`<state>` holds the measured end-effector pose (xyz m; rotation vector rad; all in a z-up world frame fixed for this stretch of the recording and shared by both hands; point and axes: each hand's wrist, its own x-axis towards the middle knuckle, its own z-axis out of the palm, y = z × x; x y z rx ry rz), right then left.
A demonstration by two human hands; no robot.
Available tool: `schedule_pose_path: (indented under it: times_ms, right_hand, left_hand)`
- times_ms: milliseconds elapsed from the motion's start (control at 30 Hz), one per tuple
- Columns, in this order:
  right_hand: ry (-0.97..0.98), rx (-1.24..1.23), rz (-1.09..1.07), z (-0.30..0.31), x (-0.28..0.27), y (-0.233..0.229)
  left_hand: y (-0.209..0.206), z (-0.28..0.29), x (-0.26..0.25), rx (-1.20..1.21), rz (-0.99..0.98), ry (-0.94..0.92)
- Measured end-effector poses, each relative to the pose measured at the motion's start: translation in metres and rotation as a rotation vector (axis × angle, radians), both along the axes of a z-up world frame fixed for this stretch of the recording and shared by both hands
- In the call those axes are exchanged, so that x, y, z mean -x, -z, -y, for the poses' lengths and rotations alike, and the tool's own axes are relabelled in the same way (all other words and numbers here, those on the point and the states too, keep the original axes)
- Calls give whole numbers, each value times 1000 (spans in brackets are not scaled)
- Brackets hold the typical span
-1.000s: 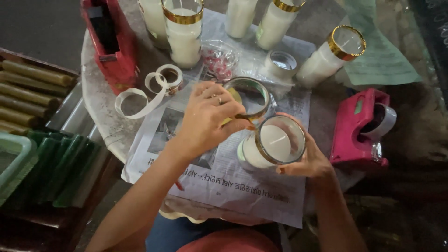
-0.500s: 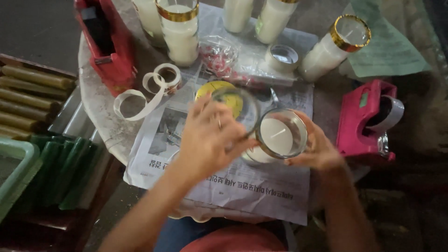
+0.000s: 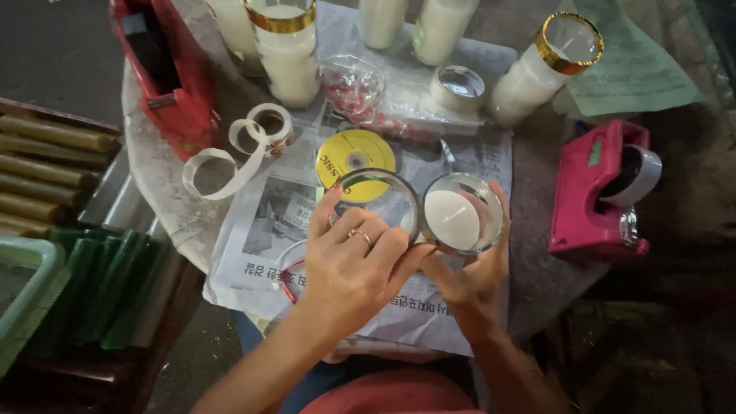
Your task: Applying adhesive labels and decorative gold tape to glass candle jars on a workshop table.
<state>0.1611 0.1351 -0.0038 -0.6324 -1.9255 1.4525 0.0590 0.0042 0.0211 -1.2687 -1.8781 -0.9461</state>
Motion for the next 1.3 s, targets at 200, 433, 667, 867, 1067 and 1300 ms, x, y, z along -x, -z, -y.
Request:
schedule_pose_path:
  times_ms: [200, 433, 667, 867, 1067, 1300]
  right_hand:
    - [-33, 57, -100, -10, -4, 16]
    - [-297, 159, -199, -55, -22, 48]
    - [-555, -15, -4, -91, -14, 40]
    - [-755, -106, -78, -102, -10, 37]
    - [-331, -194, -59, -67, -34, 31]
    - [-635, -150, -150, -129, -8, 64]
  left_hand:
    - [-111, -1, 41, 1696, 909, -188]
    - [3, 18, 96, 154, -89, 142]
    - [22, -21, 89, 77, 162, 284]
    - [31, -33, 81, -62, 312, 318]
    - [26, -33, 80, -12, 329, 319]
    - [16, -20, 69, 77, 214, 236]
